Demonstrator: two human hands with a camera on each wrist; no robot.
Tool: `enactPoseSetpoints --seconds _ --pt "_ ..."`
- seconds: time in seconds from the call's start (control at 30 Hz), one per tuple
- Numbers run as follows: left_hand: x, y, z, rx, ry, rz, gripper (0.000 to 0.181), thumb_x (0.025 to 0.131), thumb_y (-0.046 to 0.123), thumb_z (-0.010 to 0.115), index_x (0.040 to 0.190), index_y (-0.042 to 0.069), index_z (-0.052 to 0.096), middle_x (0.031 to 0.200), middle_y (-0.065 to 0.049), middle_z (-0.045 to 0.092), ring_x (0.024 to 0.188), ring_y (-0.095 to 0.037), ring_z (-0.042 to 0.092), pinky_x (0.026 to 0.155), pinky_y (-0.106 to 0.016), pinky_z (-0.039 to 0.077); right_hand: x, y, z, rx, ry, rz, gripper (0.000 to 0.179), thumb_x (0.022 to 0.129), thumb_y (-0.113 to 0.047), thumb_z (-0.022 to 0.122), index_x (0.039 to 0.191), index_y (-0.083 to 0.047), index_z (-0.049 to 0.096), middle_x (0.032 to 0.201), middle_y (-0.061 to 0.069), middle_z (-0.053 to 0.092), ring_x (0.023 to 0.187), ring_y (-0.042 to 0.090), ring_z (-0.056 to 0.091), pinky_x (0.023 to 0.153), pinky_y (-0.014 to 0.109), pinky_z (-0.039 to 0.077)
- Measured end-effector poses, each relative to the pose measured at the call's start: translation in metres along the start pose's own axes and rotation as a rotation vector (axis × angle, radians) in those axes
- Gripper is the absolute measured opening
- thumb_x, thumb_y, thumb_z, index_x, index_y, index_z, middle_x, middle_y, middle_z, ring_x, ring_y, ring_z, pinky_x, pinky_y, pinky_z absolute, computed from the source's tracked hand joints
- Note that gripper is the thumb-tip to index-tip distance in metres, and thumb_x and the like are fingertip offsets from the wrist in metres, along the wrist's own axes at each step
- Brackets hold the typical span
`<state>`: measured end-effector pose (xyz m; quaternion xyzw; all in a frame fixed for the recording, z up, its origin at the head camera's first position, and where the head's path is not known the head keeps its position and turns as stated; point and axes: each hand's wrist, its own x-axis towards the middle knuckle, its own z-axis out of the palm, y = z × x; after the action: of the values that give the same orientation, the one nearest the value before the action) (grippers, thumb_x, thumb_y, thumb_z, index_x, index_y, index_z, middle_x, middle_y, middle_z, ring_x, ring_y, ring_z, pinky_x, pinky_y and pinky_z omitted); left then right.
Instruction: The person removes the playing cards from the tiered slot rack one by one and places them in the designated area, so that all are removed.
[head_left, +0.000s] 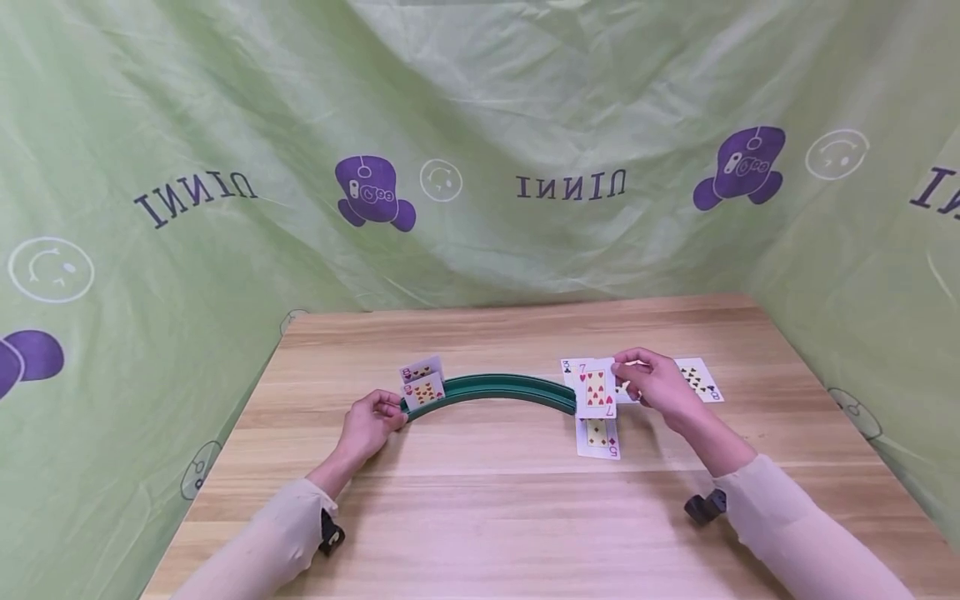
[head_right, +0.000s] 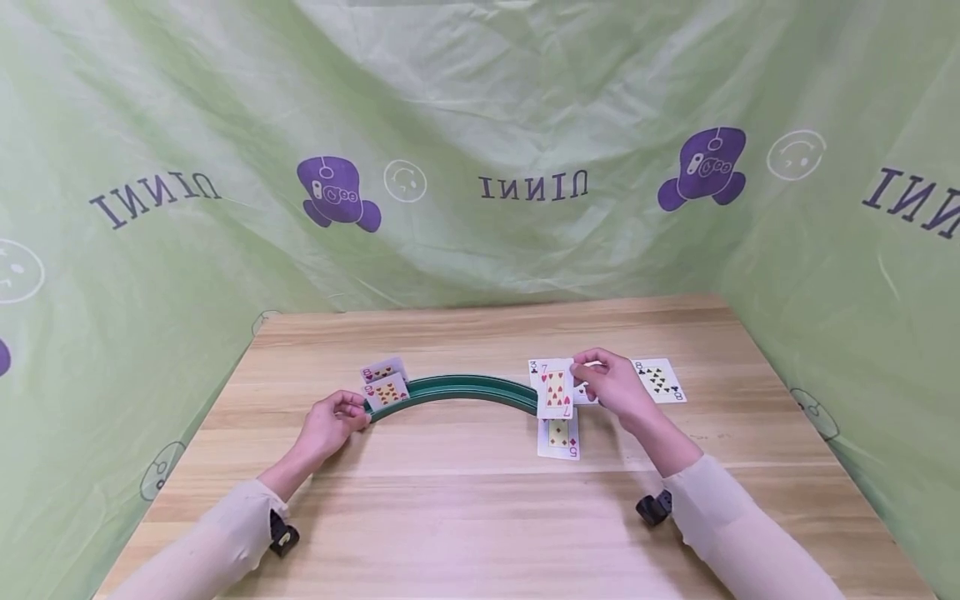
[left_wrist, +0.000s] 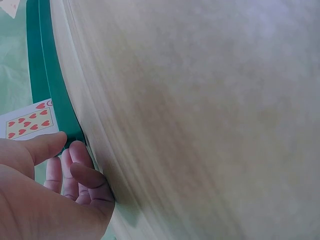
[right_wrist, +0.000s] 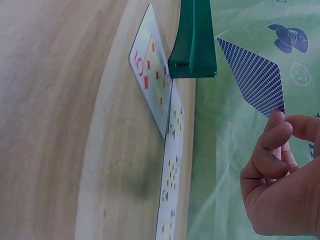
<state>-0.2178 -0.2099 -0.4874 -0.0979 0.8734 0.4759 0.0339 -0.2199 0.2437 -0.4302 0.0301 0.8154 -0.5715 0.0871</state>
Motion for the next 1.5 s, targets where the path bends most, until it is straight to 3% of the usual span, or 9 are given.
enactPoseSetpoints --seconds 0.67,1.0,1.5 --pt "-0.001 0.001 0.0 -0.003 -0.005 0.002 0.03 0.084 -0.001 0.073 0.112 0.003 0.063 0.097 -0.01 0.064 0.083 -0.016 0.063 0.069 -0.02 0.051 -0.016 0.032 -0.026 -0.081 0.018 0.063 0.035 0.1 -0.023 0.057 0.125 0.002 0.054 0.086 -0.002 0.063 0.061 0.007 0.05 0.052 0.023 0.039" --pt "-0.001 0.0 0.0 -0.002 -0.002 0.011 0.029 0.084 -0.001 0.073 0.111 0.003 0.064 0.097 -0.011 0.065 0.083 -0.017 0.063 0.069 -0.02 0.051 -0.023 0.046 -0.036 -0.145 0.017 0.099 0.035 0.1 -0.024 0.056 0.125 0.002 0.055 0.089 -0.001 0.061 0.065 0.008 0.051 0.056 0.025 0.044" --pt "-0.002 0.0 0.001 0.006 0.0 0.017 0.029 0.084 0.0 0.073 0.111 0.003 0.063 0.098 -0.01 0.065 0.083 -0.017 0.062 0.069 -0.02 0.05 -0.025 0.054 -0.033 -0.202 -0.036 0.091 0.036 0.097 -0.026 0.061 0.121 0.003 0.061 0.086 0.0 0.063 0.066 0.01 0.053 0.059 0.026 0.046"
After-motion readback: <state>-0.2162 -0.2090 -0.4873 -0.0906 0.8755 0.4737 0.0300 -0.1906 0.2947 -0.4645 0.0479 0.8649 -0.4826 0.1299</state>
